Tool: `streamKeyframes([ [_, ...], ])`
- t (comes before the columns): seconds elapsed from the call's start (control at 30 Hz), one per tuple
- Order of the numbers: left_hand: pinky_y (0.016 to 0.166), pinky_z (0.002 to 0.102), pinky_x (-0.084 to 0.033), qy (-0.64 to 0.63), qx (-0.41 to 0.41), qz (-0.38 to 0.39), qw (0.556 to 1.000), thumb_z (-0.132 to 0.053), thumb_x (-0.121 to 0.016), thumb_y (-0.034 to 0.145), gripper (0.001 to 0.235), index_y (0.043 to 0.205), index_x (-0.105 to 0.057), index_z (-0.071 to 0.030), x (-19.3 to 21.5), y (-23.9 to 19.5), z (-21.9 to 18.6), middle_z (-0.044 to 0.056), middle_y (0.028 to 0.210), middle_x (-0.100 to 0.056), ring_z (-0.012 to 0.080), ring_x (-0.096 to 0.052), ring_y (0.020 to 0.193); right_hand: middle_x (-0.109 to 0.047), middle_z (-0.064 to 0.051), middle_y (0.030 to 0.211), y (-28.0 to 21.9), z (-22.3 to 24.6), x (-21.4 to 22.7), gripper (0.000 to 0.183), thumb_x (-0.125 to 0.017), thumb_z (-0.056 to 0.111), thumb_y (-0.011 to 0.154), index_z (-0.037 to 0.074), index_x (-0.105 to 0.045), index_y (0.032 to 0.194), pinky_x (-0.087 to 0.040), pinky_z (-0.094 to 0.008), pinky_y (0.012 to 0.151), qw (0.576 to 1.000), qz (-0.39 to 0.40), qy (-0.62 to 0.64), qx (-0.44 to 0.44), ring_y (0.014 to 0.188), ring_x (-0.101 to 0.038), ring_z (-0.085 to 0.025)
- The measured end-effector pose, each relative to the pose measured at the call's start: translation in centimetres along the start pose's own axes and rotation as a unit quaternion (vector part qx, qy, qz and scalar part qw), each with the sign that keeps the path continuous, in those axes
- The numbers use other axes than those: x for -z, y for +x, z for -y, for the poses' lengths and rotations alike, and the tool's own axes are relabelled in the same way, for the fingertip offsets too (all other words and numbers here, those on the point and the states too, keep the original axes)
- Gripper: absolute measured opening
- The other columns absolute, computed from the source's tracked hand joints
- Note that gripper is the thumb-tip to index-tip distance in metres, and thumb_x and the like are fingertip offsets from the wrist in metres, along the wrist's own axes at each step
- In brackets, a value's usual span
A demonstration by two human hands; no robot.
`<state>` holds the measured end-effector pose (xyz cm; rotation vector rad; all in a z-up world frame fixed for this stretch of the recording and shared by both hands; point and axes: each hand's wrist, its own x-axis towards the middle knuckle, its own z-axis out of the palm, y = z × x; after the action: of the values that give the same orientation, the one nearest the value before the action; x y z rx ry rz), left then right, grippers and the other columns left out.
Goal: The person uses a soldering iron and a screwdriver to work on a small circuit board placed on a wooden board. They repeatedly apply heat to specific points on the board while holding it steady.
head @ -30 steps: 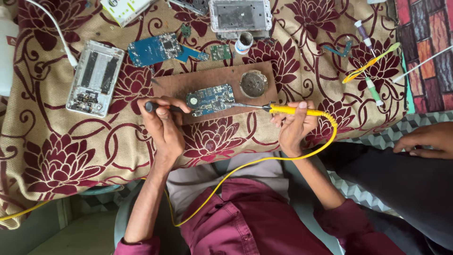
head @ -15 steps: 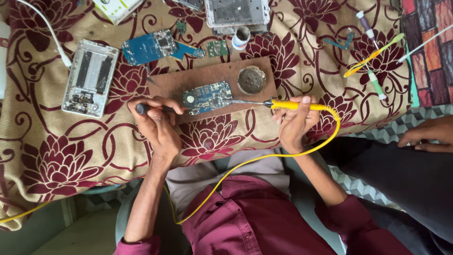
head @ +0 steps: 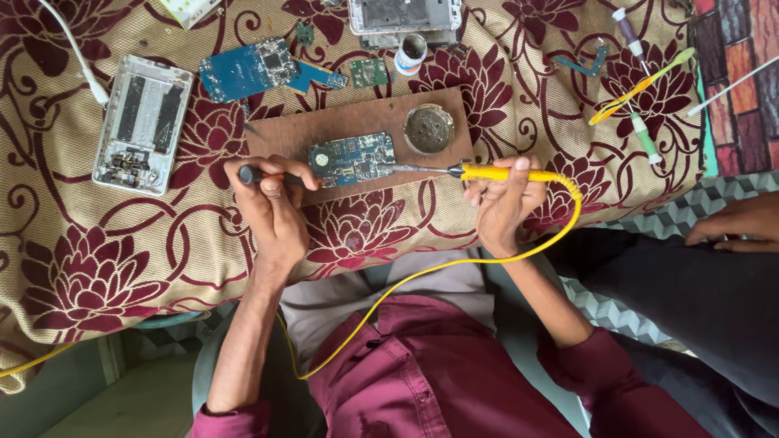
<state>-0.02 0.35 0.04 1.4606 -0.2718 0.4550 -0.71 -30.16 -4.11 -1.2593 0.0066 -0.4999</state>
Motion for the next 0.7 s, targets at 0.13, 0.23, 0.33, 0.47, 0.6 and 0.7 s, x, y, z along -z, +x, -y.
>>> streamKeyframes([
  [0.13,0.053,0.020,-0.033,-0.035,-0.006,-0.036,0.999,-0.042,-0.035,0.120,0.033,0.118,-0.035,-0.010,-0.27,-0.16,0.34,0.012,0.087,-0.066,0.0062,-0.042,0.057,-0.055,-0.013,0.067,0.07,0.14,-0.17,0.037,-0.045,0.033,0.117,-0.001,-0.051,0.106,-0.044,-0.029,0.048,1.000,0.015,-0.002,0.000,0.052,-0.060,-0.024],
  [0.23,0.055,0.020,-0.034,0.005,-0.003,-0.027,1.000,-0.042,-0.035,0.121,0.032,0.117,-0.034,-0.010,-0.12,-0.21,0.39,0.013,0.089,-0.067,0.0058,-0.040,0.058,-0.060,-0.016,0.067,0.02,0.21,-0.15,0.035,-0.044,0.033,0.116,-0.001,-0.050,0.105,-0.045,-0.029,0.049,1.000,0.026,-0.016,-0.006,0.051,-0.060,-0.023],
  [0.33,0.055,0.020,-0.035,-0.004,0.001,-0.037,0.999,-0.041,-0.036,0.121,0.032,0.117,-0.034,-0.009,-0.15,-0.06,0.31,0.013,0.088,-0.065,0.0072,-0.044,0.060,-0.054,-0.013,0.072,-0.15,0.12,-0.25,0.034,-0.045,0.030,0.117,-0.001,-0.050,0.107,-0.046,-0.031,0.052,1.000,0.023,-0.012,0.013,0.054,-0.060,-0.023],
  [0.47,0.056,0.020,-0.036,0.007,-0.004,-0.031,1.000,-0.039,-0.035,0.121,0.030,0.117,-0.034,-0.009,-0.32,0.12,-0.05,0.012,0.088,-0.065,0.0071,-0.044,0.060,-0.059,-0.016,0.072,-0.06,0.19,-0.12,0.033,-0.043,0.030,0.117,0.000,-0.049,0.105,-0.046,-0.030,0.051,0.999,0.035,-0.023,0.014,0.054,-0.060,-0.023],
  [0.6,0.056,0.021,-0.035,0.003,0.000,-0.033,0.999,-0.036,-0.035,0.122,0.027,0.115,-0.035,-0.009,-0.35,0.15,-0.09,0.012,0.088,-0.066,0.0065,-0.042,0.059,-0.058,-0.014,0.076,-0.17,0.36,-0.23,0.032,-0.043,0.030,0.117,0.001,-0.048,0.105,-0.044,-0.029,0.049,0.999,0.030,-0.029,0.021,0.054,-0.060,-0.023],
  [0.7,0.056,0.022,-0.034,-0.008,0.008,-0.035,0.999,-0.033,-0.035,0.123,0.026,0.115,-0.035,-0.008,-0.18,-0.03,-0.08,0.012,0.088,-0.065,0.0072,-0.042,0.060,-0.058,-0.014,0.077,-0.31,0.19,-0.39,0.033,-0.044,0.031,0.117,0.001,-0.048,0.106,-0.044,-0.030,0.050,0.998,0.032,-0.034,0.040,0.055,-0.060,-0.024],
])
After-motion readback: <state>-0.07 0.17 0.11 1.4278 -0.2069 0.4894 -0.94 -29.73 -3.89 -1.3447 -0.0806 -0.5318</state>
